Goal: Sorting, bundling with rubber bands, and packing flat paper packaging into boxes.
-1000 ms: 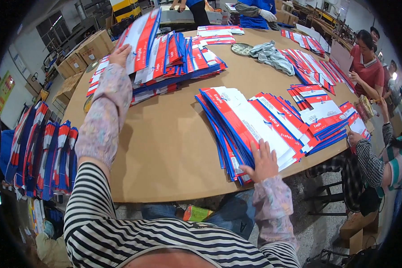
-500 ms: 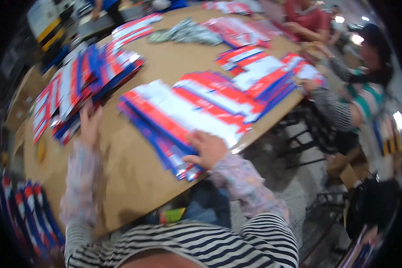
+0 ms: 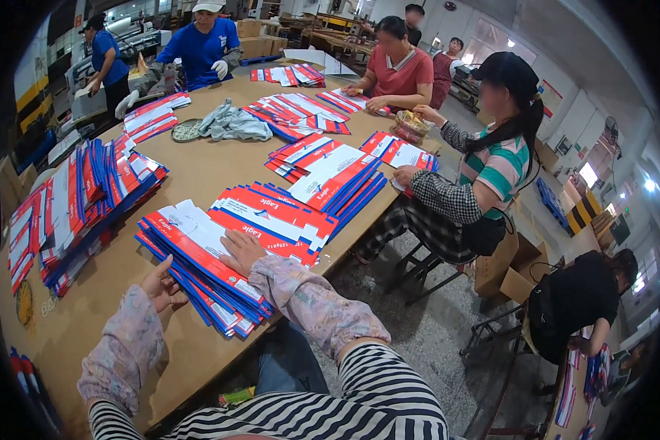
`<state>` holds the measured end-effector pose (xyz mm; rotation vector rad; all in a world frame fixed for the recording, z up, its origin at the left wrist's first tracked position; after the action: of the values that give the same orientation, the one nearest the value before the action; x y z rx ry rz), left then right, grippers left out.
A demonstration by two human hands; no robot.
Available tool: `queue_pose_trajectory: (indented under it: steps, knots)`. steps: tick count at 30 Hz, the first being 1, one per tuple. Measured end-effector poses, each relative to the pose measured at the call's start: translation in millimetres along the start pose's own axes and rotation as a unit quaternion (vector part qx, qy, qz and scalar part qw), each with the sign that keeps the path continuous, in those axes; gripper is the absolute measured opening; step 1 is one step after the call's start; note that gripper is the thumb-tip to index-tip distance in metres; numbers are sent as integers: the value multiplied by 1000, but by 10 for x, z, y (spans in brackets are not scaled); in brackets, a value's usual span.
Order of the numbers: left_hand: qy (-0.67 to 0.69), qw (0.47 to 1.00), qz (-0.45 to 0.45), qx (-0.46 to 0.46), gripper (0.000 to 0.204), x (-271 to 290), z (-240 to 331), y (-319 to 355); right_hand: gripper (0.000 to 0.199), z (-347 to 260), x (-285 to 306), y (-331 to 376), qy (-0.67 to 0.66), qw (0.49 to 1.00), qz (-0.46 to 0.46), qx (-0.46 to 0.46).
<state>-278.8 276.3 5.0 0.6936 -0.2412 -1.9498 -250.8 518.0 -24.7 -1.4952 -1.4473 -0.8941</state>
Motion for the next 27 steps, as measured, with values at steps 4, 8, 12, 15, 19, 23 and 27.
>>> queue_pose_trajectory:
  steps: [4,8,12,15,19,23,27]
  knots:
    - [-28,995,96,6,56,-198,97,9,58,-17,57,25,10,1000,6,-5]
    - [-9,991,136,7,57,-267,98,-83,59,-79,-11,-3,13,1000,14,-18]
    - [-47,995,89,17,54,-170,61,-208,60,-88,-4,23,8,999,14,-48]
    - [-68,994,83,4,59,-14,-85,-440,61,-104,-1,34,9,998,10,-60]
    - [-111,987,118,-10,56,-345,84,-162,61,-63,6,62,5,996,16,-83]
    - [-95,982,160,-10,51,-103,34,-287,61,-189,14,57,-5,997,9,-75]
    - [-134,982,127,-38,50,-184,121,-270,61,-121,16,47,-6,997,7,-82]
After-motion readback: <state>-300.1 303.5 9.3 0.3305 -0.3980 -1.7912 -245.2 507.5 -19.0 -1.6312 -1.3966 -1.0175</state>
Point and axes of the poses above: each hand's wrist, its own y-axis away from the middle knuckle, its own x-axis out of the back of the hand, z = x × y, the point moved 4 cm from there along -y, towards the middle knuckle, and after that the axes turned 11 degrees about -x, right-handed, at the moved point
